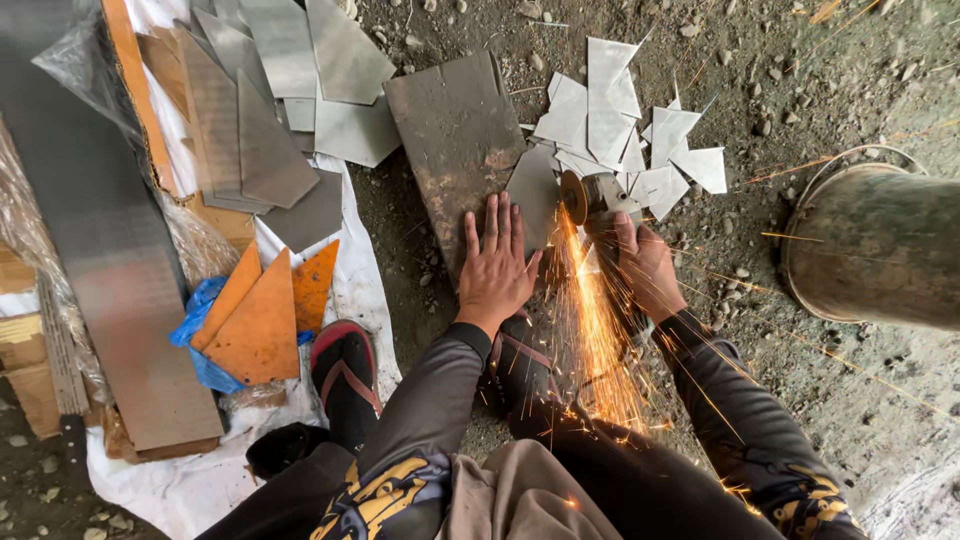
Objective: The person uses an angle grinder to cut metal sheets into smaller pieces. They hold the metal sheet with one hand and operate the grinder with the other, producing sparks as the blade cuts through the material. The cut pieces are placed on the ground nearby.
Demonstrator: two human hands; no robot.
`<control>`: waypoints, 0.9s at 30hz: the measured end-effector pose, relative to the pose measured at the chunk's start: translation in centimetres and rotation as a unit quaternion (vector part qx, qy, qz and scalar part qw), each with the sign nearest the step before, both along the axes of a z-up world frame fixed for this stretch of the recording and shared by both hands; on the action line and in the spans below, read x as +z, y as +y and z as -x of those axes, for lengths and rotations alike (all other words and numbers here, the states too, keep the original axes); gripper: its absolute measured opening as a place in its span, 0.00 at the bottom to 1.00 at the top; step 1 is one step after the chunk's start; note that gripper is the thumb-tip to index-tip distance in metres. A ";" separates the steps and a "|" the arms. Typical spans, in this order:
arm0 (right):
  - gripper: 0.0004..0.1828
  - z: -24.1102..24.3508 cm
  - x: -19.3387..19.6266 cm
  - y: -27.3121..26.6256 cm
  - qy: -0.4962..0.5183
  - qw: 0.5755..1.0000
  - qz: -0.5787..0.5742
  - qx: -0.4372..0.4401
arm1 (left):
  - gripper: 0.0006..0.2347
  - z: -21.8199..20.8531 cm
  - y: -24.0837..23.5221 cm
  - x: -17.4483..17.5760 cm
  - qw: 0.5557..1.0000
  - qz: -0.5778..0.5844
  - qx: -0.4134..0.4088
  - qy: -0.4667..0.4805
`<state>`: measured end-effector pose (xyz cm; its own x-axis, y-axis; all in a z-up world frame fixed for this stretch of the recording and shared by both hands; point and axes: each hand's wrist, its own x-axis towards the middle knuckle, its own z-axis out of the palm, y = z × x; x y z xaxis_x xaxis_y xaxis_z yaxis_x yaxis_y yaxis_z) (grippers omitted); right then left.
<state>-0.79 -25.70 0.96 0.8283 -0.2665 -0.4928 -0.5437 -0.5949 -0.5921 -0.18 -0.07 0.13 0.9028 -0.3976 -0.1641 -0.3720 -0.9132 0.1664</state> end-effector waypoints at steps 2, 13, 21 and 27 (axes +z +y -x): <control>0.42 -0.1 0.3 0.1 -0.020 0.999 0.029 0.012 | 0.32 0.2 0.0 0.2 1.000 -0.006 -0.002 0.008; 0.41 0.4 0.5 0.6 0.010 0.999 -0.008 -0.032 | 0.32 0.0 -0.1 0.1 1.000 -0.009 -0.004 0.019; 0.45 0.8 0.6 0.2 0.010 0.998 0.064 0.016 | 0.32 0.2 -0.1 0.0 1.000 -0.003 -0.004 0.013; 0.40 0.6 -1.5 -1.1 -0.036 0.997 0.052 0.038 | 0.32 -0.7 0.1 0.5 1.000 -0.006 -0.001 0.000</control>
